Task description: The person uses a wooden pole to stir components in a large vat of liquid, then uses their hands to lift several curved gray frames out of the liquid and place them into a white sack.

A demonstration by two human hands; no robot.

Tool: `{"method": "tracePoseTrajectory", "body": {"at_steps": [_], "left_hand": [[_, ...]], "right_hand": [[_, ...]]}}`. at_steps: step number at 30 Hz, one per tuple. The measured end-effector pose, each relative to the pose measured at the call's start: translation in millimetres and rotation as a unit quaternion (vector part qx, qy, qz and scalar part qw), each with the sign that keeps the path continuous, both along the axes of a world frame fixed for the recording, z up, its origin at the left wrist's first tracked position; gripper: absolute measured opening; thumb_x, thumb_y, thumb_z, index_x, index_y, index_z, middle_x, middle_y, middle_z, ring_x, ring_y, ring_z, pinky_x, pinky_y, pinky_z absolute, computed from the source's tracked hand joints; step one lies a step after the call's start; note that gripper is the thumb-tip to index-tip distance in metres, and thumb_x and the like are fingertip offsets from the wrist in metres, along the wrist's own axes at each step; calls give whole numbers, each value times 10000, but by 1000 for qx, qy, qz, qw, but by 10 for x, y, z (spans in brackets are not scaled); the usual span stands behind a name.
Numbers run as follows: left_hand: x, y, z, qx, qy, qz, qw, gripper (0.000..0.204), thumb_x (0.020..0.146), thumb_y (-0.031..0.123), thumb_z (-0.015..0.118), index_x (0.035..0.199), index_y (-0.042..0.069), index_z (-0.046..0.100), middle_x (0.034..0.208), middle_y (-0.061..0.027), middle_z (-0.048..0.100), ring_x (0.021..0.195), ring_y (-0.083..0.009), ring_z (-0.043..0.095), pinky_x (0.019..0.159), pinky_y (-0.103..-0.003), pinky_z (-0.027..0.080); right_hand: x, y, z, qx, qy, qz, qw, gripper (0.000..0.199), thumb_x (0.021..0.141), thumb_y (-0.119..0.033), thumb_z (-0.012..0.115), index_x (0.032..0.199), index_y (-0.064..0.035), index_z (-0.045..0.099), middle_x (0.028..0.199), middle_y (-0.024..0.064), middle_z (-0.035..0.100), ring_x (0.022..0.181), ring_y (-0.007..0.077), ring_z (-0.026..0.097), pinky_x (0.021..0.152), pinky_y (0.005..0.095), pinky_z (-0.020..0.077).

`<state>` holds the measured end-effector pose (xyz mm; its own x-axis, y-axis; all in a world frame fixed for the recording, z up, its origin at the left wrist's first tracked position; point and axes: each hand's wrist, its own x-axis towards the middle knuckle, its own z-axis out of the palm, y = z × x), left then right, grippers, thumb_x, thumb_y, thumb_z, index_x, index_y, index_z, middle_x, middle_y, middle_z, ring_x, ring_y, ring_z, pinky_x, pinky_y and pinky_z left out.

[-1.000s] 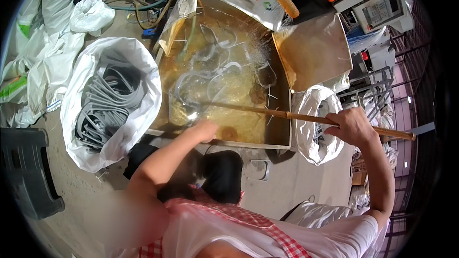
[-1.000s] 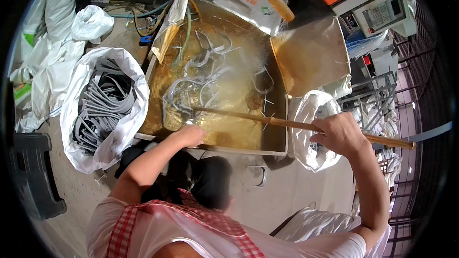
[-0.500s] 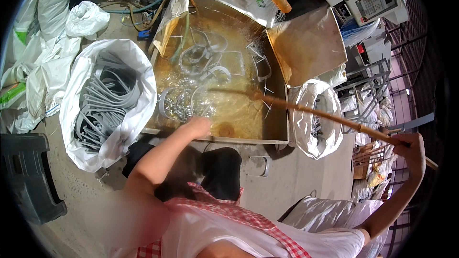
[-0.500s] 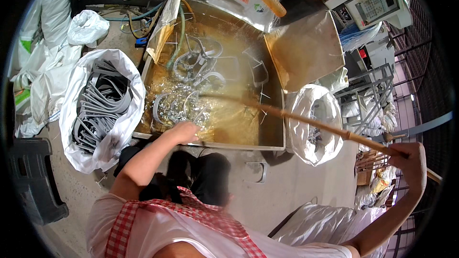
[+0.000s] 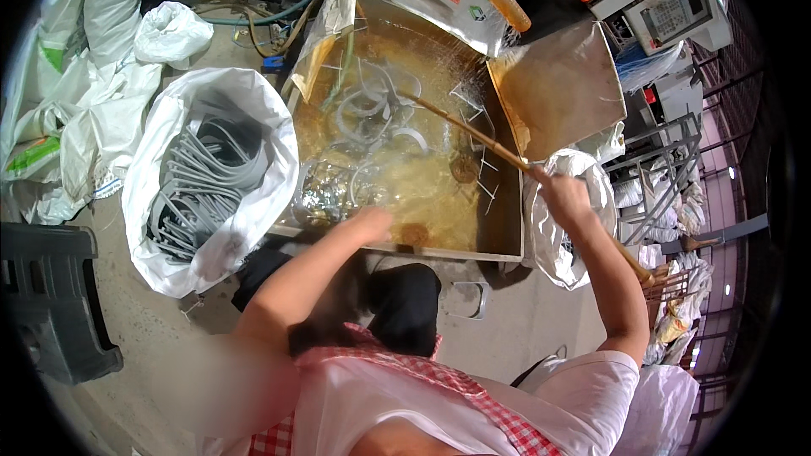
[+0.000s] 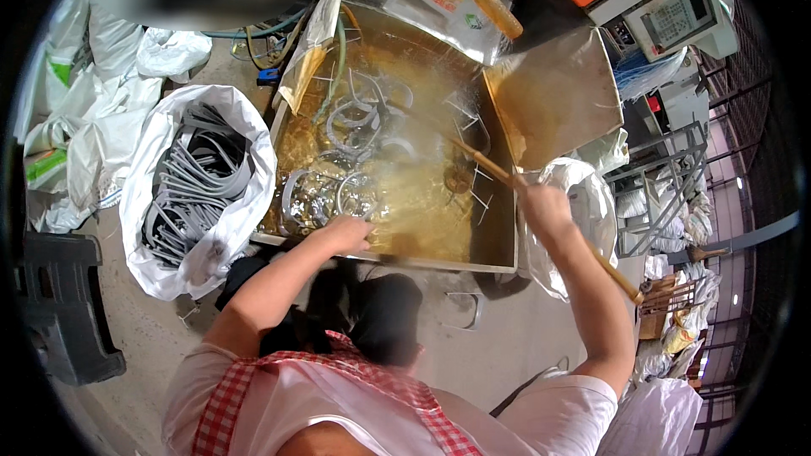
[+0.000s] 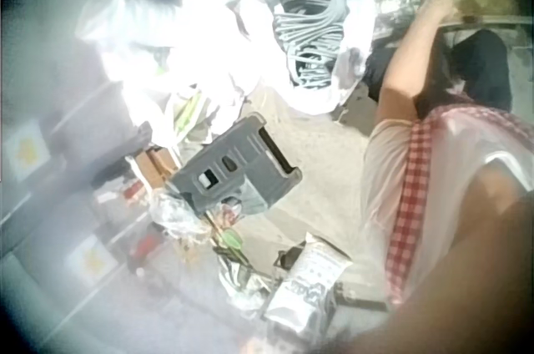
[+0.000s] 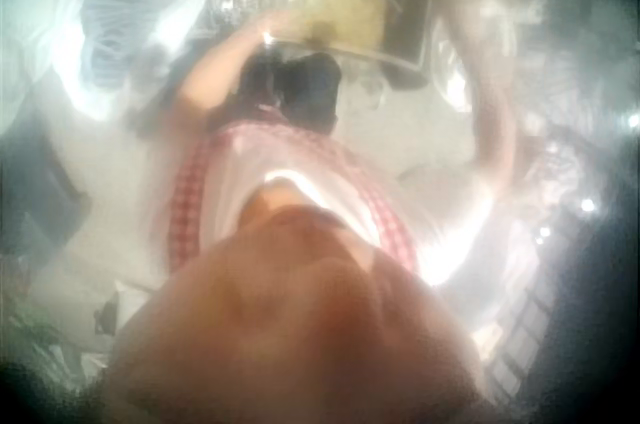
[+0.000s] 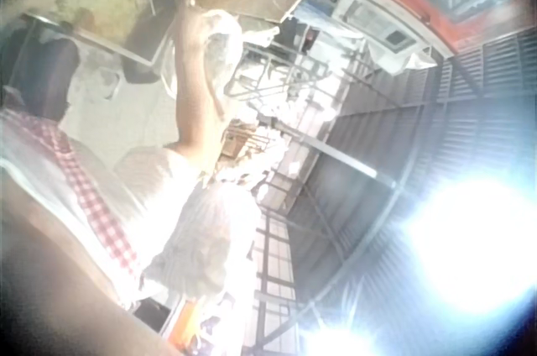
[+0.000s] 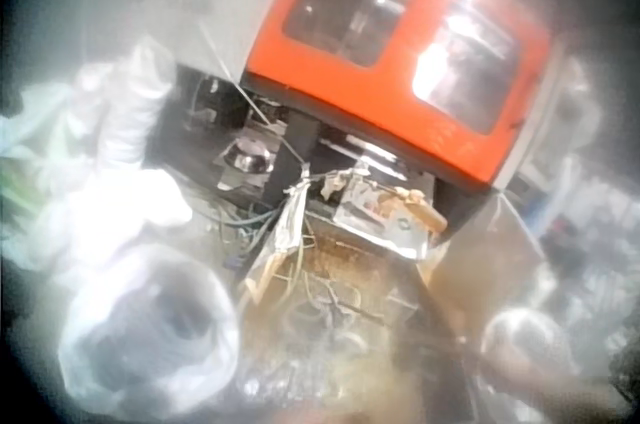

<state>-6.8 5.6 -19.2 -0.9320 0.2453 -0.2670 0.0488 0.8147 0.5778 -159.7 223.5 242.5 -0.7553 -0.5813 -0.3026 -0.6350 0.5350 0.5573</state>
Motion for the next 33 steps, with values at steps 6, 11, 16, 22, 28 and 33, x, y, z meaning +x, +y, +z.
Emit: {"method": "tracePoseTrajectory", "body": {"at_steps": [6, 11, 16, 22, 28, 33], "left_hand": [[3, 55, 29, -11, -2, -17, 1000, 293, 760, 252, 596, 952, 31, 581, 889, -176, 617, 872, -334, 591, 777, -435, 461], [-34, 112, -15, -13, -27, -25, 999, 319, 773, 237, 585, 1023, 41, 561, 986, -169, 602, 952, -326, 565, 810, -428, 447], [31, 121, 38, -20, -21, -14, 999, 384, 782, 240, 582, 1117, 59, 530, 991, -164, 605, 961, -330, 564, 821, -437, 443], [52, 62, -26, 5, 16, 7, 1000, 269, 734, 213, 619, 906, 6, 623, 893, -199, 619, 885, -338, 592, 785, -432, 461], [17, 102, 86, -15, 0, -22, 1000, 317, 762, 234, 608, 1006, 33, 580, 977, -175, 604, 939, -331, 570, 806, -433, 450], [-113, 156, -164, -1, 8, -21, 1000, 409, 742, 230, 610, 1104, 53, 544, 980, -175, 599, 928, -337, 569, 798, -436, 454]], "right_hand": [[485, 260, 355, -6, -27, 40, 999, 456, 814, -89, 487, 1262, -69, 403, 755, 150, 607, 702, 290, 610, 620, 389, 484], [717, 422, 604, -47, -100, -41, 993, 473, 748, -140, 620, 1191, -84, 465, 749, 157, 599, 708, 327, 596, 631, 417, 464], [919, 395, 1071, -139, -112, -101, 979, 445, 692, -88, 671, 1124, -74, 566, 779, 138, 635, 670, 292, 613, 629, 347, 479], [745, 854, 1386, -288, 33, -130, 948, 339, 701, -106, 655, 1038, -133, 630, 785, 135, 631, 717, 292, 614, 650, 346, 462], [-66, 690, 620, -141, 122, -140, 972, 192, 797, -214, 548, 975, -141, 553, 766, 149, 604, 744, 339, 586, 640, 439, 443], [-1014, 428, -430, -51, 101, -155, 981, 246, 812, -209, 534, 1045, -170, 601, 888, 146, 634, 828, 312, 618, 725, 429, 494]]}}
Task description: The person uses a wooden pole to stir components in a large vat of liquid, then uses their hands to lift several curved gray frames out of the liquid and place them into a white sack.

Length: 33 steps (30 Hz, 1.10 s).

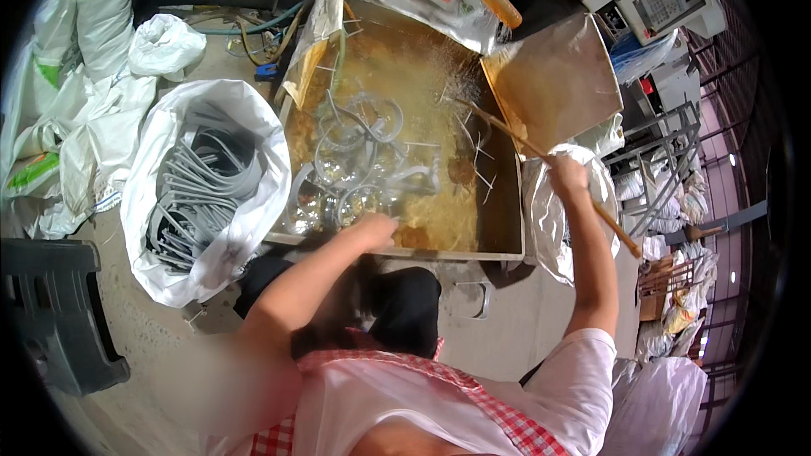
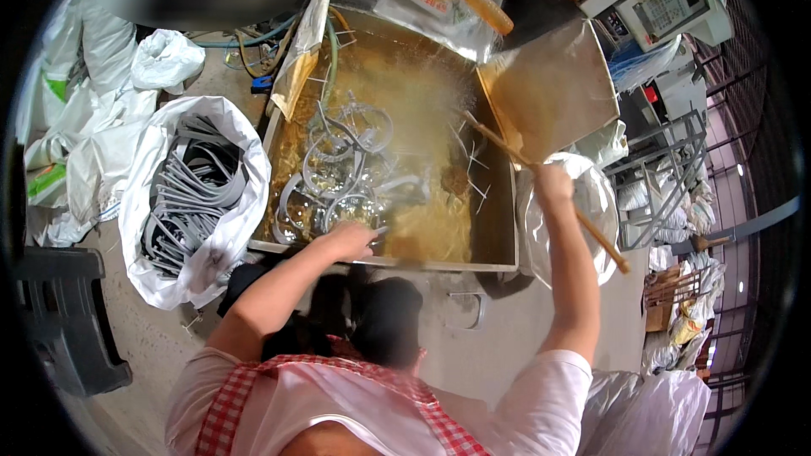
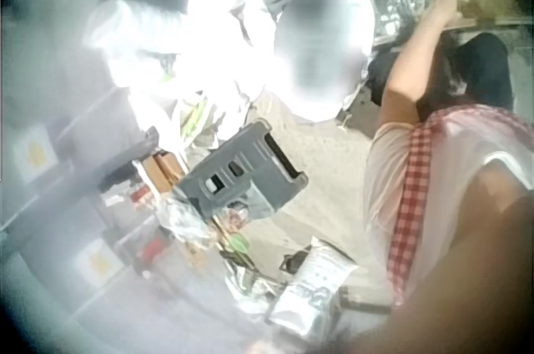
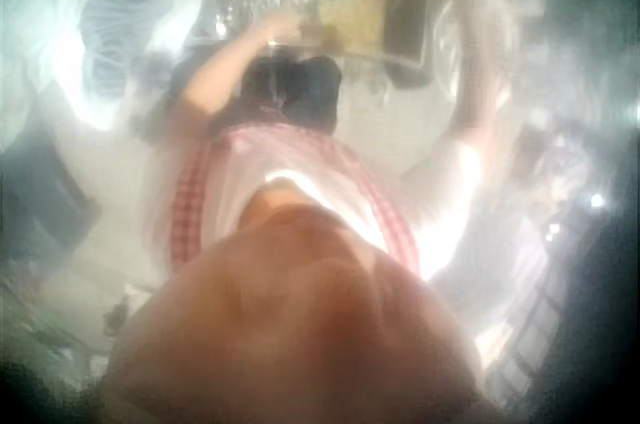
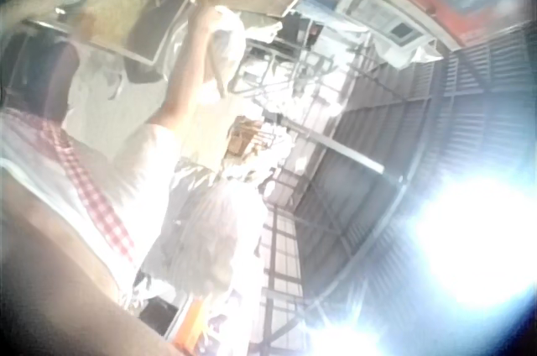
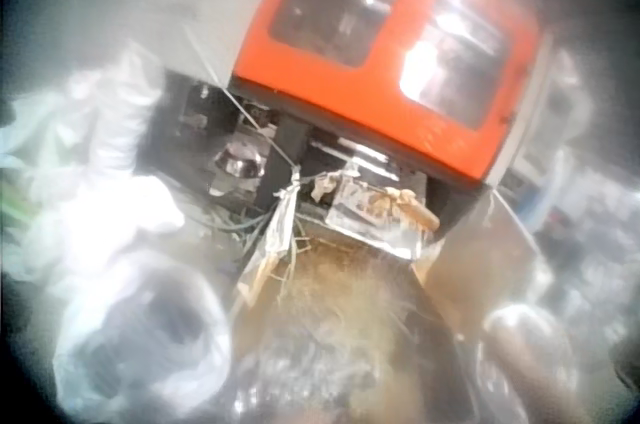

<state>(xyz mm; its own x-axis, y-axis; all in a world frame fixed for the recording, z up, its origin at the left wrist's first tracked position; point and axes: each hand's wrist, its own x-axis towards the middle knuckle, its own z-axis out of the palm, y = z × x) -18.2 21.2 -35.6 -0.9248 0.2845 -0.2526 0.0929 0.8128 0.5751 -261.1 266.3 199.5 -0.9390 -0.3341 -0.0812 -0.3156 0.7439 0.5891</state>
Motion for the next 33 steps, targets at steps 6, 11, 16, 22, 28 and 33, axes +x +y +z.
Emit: {"method": "tracePoseTrajectory", "body": {"at_steps": [6, 11, 16, 22, 28, 33], "left_hand": [[136, -97, 289, -4, -24, 5, 1000, 405, 760, 230, 605, 1119, 55, 540, 989, -170, 601, 926, -341, 573, 808, -441, 447], [116, -53, 174, -10, -13, -4, 1000, 326, 766, 233, 601, 1021, 31, 573, 996, -175, 597, 931, -344, 569, 805, -438, 447], [56, 26, 160, -18, -41, -18, 999, 313, 769, 244, 602, 1008, 43, 584, 1000, -180, 597, 943, -327, 568, 815, -431, 449], [89, 42, 84, -27, -28, -23, 999, 344, 768, 268, 605, 1030, 47, 578, 971, -185, 603, 938, -330, 569, 808, -429, 454], [135, -28, -17, -23, -36, -12, 999, 368, 765, 266, 607, 1057, 46, 562, 924, -190, 608, 901, -340, 580, 797, -440, 457], [214, -87, 96, 4, -2, 34, 999, 365, 760, 258, 609, 1050, 39, 566, 914, -191, 607, 884, -351, 582, 795, -442, 458]], "right_hand": [[441, -88, 460, -20, -98, 103, 990, 256, 702, -197, 660, 942, -118, 618, 800, 121, 629, 772, 313, 600, 704, 404, 477], [819, 182, 995, -73, -147, 102, 981, 330, 657, -150, 681, 984, -129, 642, 753, 144, 619, 711, 316, 596, 649, 387, 463], [1293, 293, 1385, -118, -149, 77, 979, 291, 668, -140, 678, 958, -129, 651, 681, 128, 604, 641, 301, 586, 599, 379, 452], [1623, 514, 1389, -176, -105, 8, 979, 319, 692, -170, 656, 1009, -136, 644, 687, 160, 592, 626, 309, 580, 595, 368, 441], [1718, 1029, 1461, -343, -144, -78, 925, 363, 698, -60, 652, 1052, 5, 608, 574, 23, 532, 523, 64, 466, 476, 253, 378], [1741, 1055, 1314, -396, -141, -171, 891, 377, 729, -39, 634, 1102, -3, 590, 624, -5, 548, 545, 57, 465, 478, 219, 368]]}}
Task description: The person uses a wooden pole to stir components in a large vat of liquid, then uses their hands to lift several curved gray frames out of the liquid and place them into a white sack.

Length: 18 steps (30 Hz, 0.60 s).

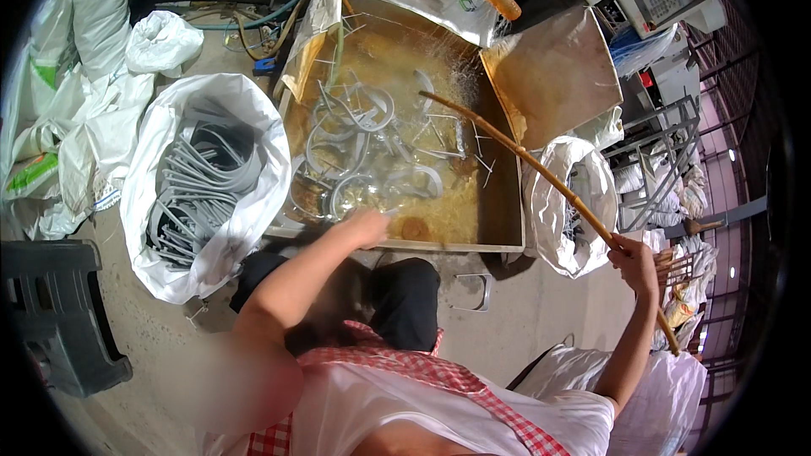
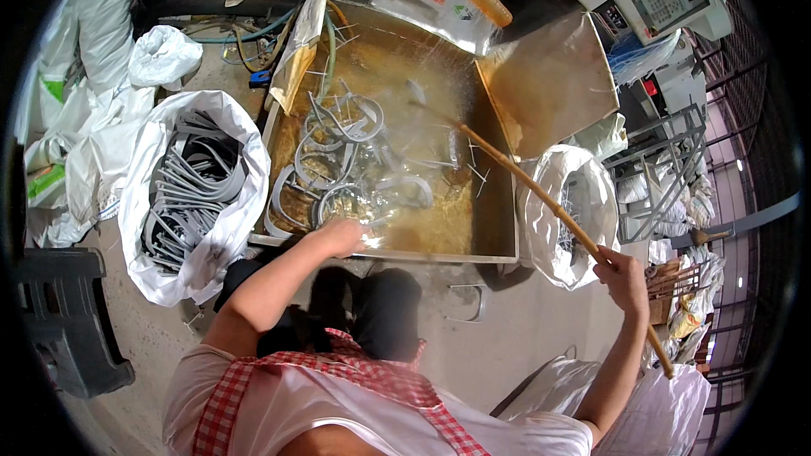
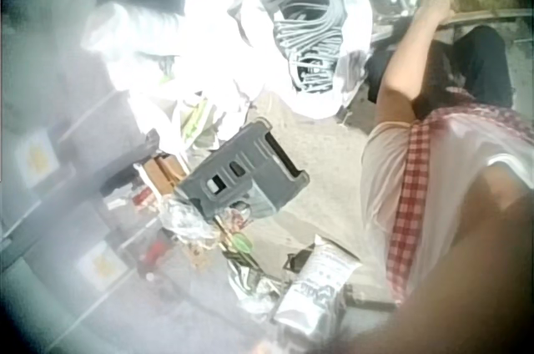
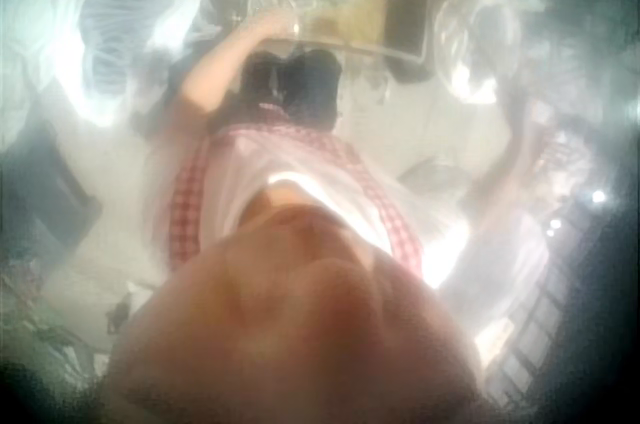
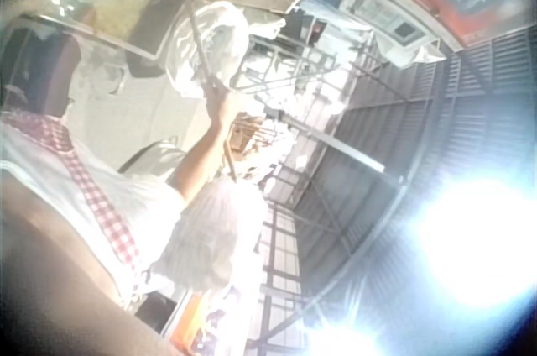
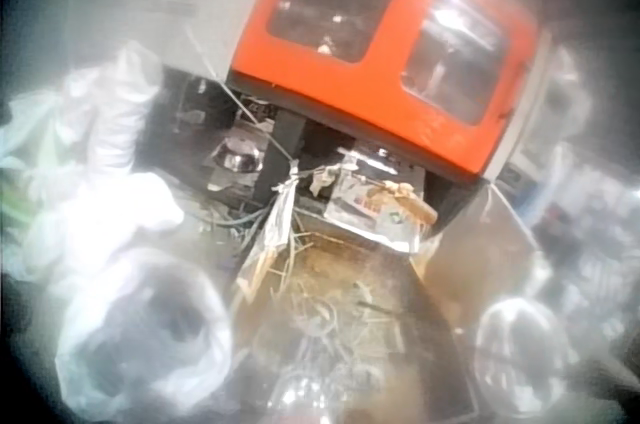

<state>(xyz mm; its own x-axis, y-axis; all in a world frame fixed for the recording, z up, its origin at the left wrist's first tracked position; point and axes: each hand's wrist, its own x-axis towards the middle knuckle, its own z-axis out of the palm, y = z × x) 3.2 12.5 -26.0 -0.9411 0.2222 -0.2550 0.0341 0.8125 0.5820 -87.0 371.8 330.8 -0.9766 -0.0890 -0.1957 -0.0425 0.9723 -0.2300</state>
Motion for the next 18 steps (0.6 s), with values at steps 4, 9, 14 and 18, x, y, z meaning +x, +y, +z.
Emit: {"method": "tracePoseTrajectory", "body": {"at_steps": [4, 9, 14, 18], "left_hand": [[-23, 11, 126, -22, -16, -38, 999, 419, 766, 245, 601, 1131, 54, 527, 935, -188, 604, 899, -347, 577, 802, -434, 458], [2, 2, 141, -16, -19, -24, 999, 409, 765, 235, 599, 1126, 55, 531, 964, -187, 601, 915, -344, 574, 807, -434, 456], [-58, 1, 51, -16, -20, -30, 999, 371, 761, 233, 600, 1089, 64, 557, 965, -183, 606, 922, -333, 575, 796, -432, 454], [-16, -42, 149, -24, -13, -11, 1000, 340, 752, 209, 596, 1068, 86, 572, 943, -173, 613, 893, -330, 585, 773, -431, 463]], "right_hand": [[-273, 245, -583, -31, 66, 38, 997, 347, 739, -54, 621, 1080, 0, 598, 627, -1, 531, 564, 57, 465, 510, 228, 393], [-773, 217, -1294, 5, 46, 55, 997, 372, 712, -140, 662, 1061, -22, 614, 650, 75, 607, 574, 111, 542, 575, 273, 446], [-1095, 315, -2000, -166, -107, -20, 980, 318, 778, -131, 627, 1076, -22, 611, 621, -16, 543, 464, 46, 438, 405, 210, 331], [-917, -48, -2594, -301, -169, -63, 937, 277, 832, -148, 606, 1094, -61, 576, 564, -48, 458, 401, 45, 371, 348, 194, 278]]}}
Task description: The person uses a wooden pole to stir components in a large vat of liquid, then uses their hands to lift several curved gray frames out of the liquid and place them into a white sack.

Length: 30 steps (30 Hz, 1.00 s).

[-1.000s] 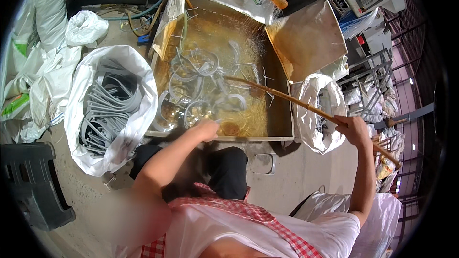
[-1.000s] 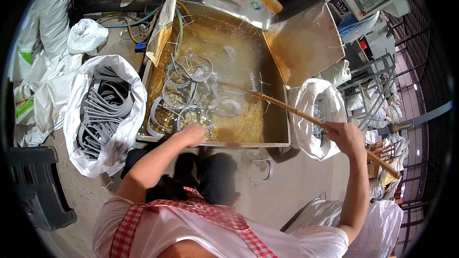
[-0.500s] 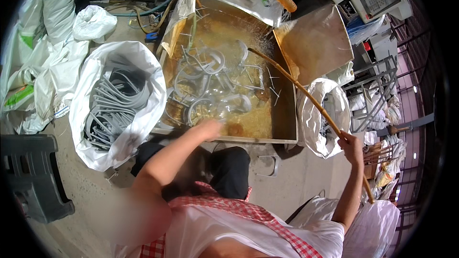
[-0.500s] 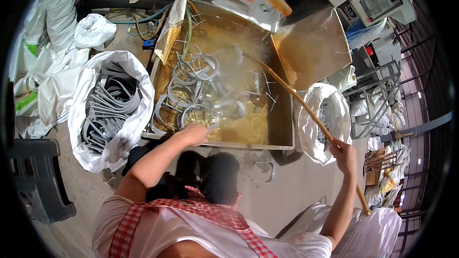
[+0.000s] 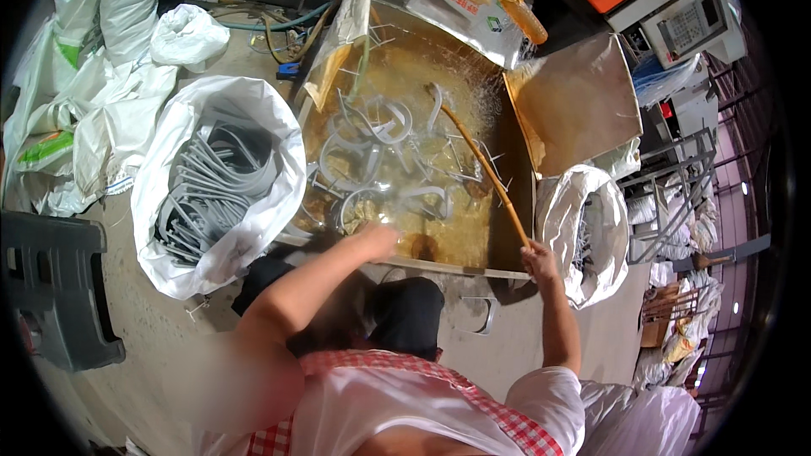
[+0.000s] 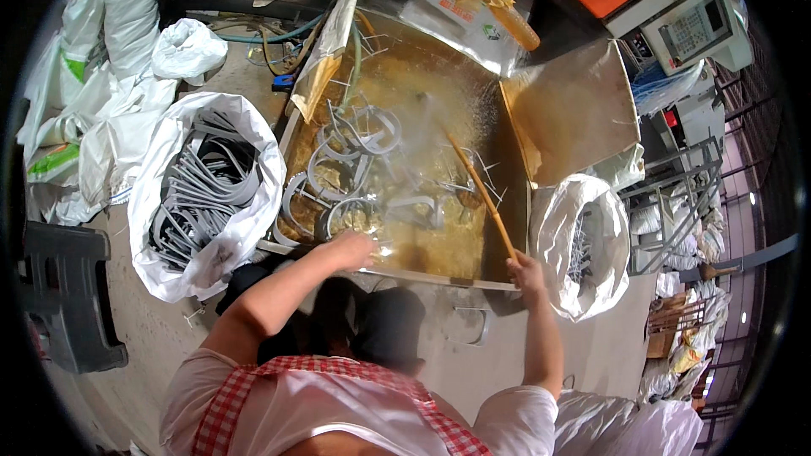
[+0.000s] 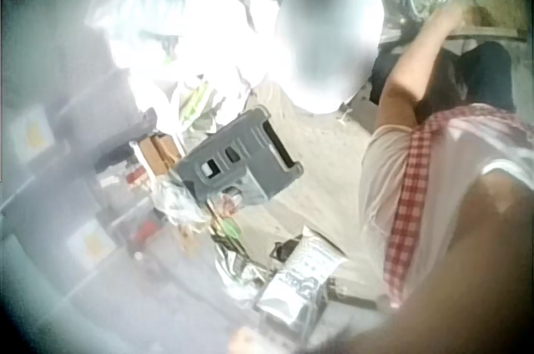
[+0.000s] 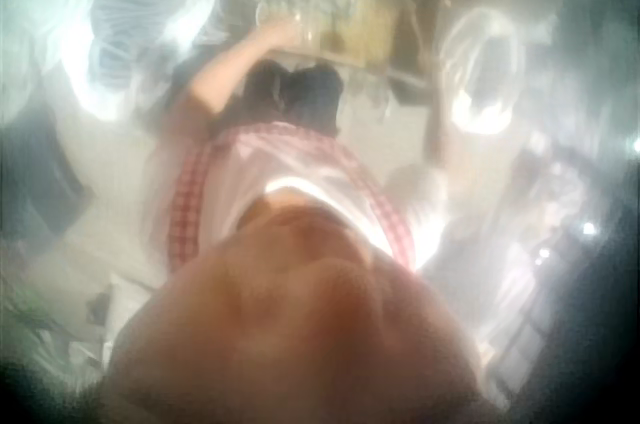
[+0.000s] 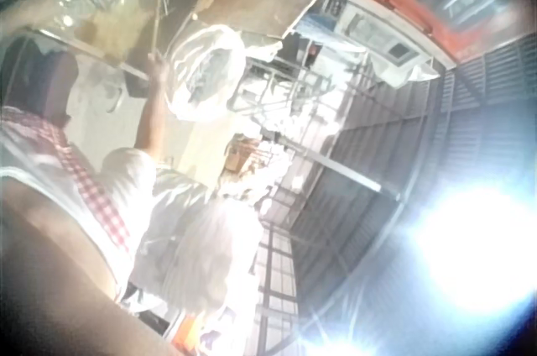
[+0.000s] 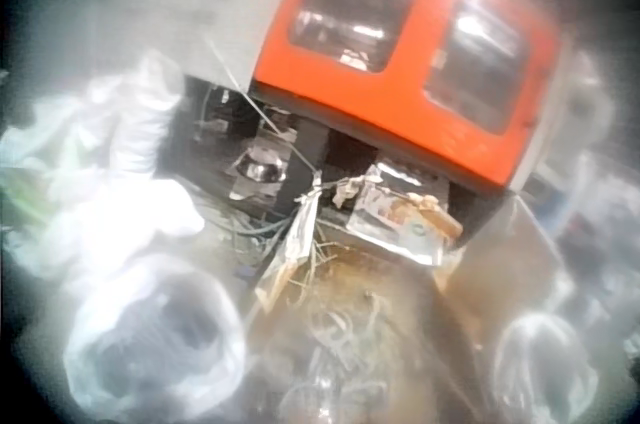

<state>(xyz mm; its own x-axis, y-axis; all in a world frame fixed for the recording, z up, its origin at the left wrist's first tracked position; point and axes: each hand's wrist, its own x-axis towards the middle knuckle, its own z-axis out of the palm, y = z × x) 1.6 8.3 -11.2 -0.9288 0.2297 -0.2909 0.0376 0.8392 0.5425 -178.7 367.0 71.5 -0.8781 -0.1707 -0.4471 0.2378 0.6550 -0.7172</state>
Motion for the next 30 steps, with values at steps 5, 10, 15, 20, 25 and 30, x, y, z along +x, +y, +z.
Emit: {"method": "tracePoseTrajectory", "body": {"at_steps": [5, 10, 15, 20, 25, 30], "left_hand": [[-79, 19, -208, -13, 1, -39, 999, 254, 759, 180, 552, 994, 98, 607, 911, -160, 621, 870, -314, 597, 754, -430, 472], [-68, 37, -397, -3, 29, 8, 1000, 233, 767, 177, 538, 968, 78, 602, 880, -164, 623, 857, -324, 600, 734, -438, 475], [-67, 18, -251, 13, 50, -17, 999, 322, 755, 186, 554, 1059, 83, 574, 876, -184, 619, 833, -342, 599, 732, -447, 473], [29, -55, -84, 23, 3, -13, 1000, 491, 765, 218, 565, 1233, 108, 463, 877, -184, 617, 823, -352, 595, 728, -457, 470], [100, -22, -16, 13, 25, -13, 1000, 475, 770, 217, 572, 1217, 93, 471, 879, -180, 618, 830, -353, 594, 723, -458, 470], [113, -1, -61, 26, 28, -21, 999, 345, 762, 234, 598, 1062, 68, 555, 909, -171, 610, 846, -351, 592, 721, -454, 472]], "right_hand": [[-28, -364, -338, -152, -25, -35, 987, 223, 863, -190, 559, 1057, -79, 559, 564, -31, 446, 406, 66, 394, 351, 206, 313], [-350, -804, -98, -166, -48, -77, 982, 96, 880, -207, 526, 879, -113, 545, 577, -20, 451, 405, 73, 405, 344, 222, 324], [-389, -590, -49, -20, 39, -12, 999, 92, 863, -138, 507, 908, -72, 553, 551, -21, 420, 357, 58, 354, 331, 201, 280], [158, -198, 243, 16, 38, -7, 999, 276, 866, -133, 509, 1117, -20, 531, 559, -17, 433, 367, 62, 368, 330, 204, 288], [1037, 21, 802, 49, 26, -53, 997, 313, 867, -123, 511, 1153, 2, 528, 587, -13, 454, 404, 54, 400, 355, 190, 313], [1549, 237, 1085, 50, 4, -66, 997, 306, 853, -105, 527, 1136, 7, 555, 607, 5, 477, 434, 59, 401, 375, 190, 308]]}}
